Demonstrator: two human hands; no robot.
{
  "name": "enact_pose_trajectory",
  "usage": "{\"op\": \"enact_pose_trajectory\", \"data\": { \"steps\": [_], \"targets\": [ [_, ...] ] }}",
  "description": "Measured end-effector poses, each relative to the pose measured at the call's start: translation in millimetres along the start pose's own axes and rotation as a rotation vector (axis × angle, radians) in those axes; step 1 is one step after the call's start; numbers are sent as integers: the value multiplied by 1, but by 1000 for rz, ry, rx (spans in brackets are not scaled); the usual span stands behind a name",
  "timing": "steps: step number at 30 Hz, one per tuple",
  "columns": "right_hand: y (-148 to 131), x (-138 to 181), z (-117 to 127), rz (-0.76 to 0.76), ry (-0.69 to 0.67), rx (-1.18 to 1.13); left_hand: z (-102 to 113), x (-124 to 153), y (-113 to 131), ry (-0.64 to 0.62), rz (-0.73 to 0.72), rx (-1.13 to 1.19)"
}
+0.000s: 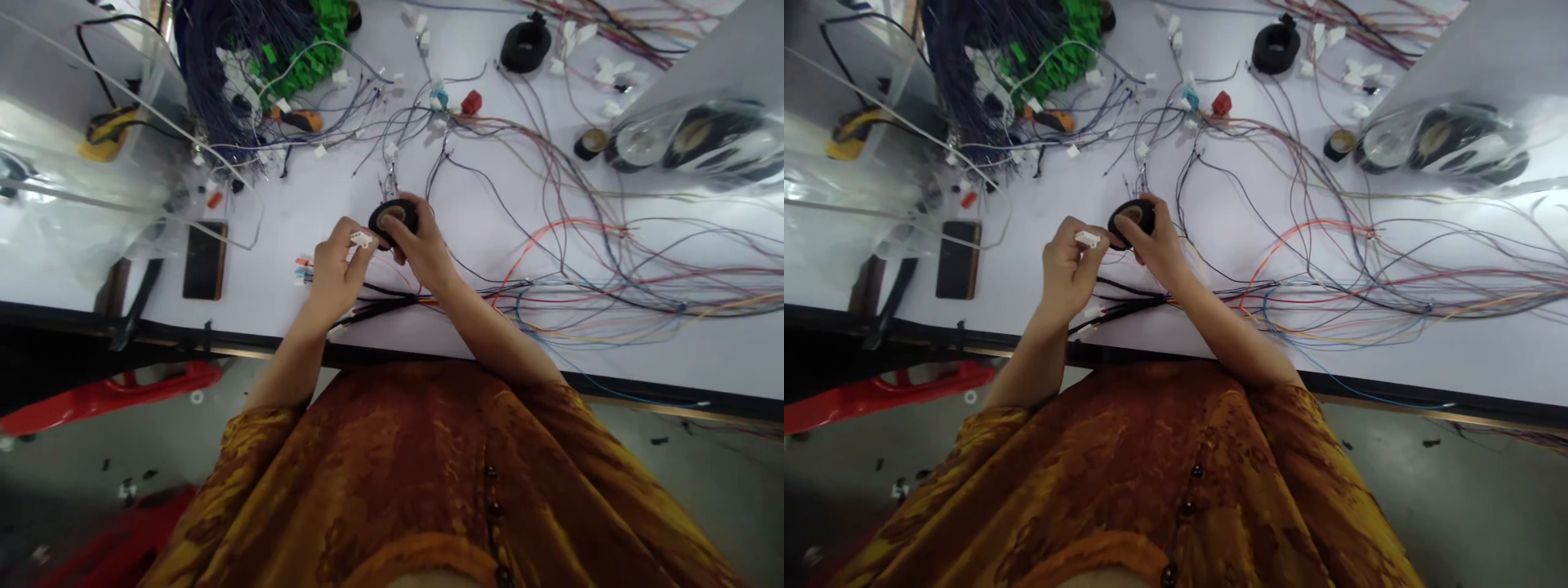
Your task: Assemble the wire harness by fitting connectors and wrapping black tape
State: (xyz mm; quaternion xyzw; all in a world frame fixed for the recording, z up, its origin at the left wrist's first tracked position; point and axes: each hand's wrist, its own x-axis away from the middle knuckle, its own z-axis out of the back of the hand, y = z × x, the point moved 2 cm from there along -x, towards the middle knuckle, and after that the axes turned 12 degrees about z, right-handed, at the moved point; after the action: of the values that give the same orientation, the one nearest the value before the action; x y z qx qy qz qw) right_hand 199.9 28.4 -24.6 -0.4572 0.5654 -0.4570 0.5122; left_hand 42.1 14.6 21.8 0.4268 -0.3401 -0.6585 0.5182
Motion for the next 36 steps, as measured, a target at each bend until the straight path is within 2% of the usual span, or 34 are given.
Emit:
{"op": "enact_pose_trajectory", "data": {
  "steps": [2, 3, 6, 8, 9, 11, 14, 16, 18, 20, 23, 26, 31, 36],
  "targets": [
    [5, -8, 2, -95, 15, -45, -1, -2, -4, 50, -1, 4],
    [5, -3, 6, -69, 15, -14, -1, -5, -10, 103, 37, 39],
    [0, 36, 18, 216, -73, 230, -5, -16, -29, 190, 187, 145],
    [-6, 59, 19, 350, -168, 322, -9, -20, -32, 142, 237, 181],
    [-8, 62, 18, 356, -171, 315, -10, -21, -29, 103, 238, 191],
    [-10, 50, 14, 252, -89, 211, -11, -18, -16, 30, 203, 184],
    [-3, 11, 8, -61, 2, -24, -8, -10, 1, -49, 138, 119],
    [4, -7, 12, -238, 25, -165, -6, -6, -2, -29, 153, 134],
    [12, -10, 22, -313, 79, -239, -3, -7, -16, 43, 217, 226],
    [17, -2, 35, -294, 126, -241, -3, -9, -36, 54, 288, 341],
    [21, 14, 48, -259, 137, -201, -12, -16, -56, -137, 315, 441],
    [21, 19, 50, -252, 143, -205, -26, -24, -60, -266, 242, 377],
    [19, 23, 50, -190, 139, -188, -40, -32, -53, -244, 176, 198],
    [17, 35, 51, -82, 106, -67, -40, -27, -47, -183, 170, 224]
  ]
}}
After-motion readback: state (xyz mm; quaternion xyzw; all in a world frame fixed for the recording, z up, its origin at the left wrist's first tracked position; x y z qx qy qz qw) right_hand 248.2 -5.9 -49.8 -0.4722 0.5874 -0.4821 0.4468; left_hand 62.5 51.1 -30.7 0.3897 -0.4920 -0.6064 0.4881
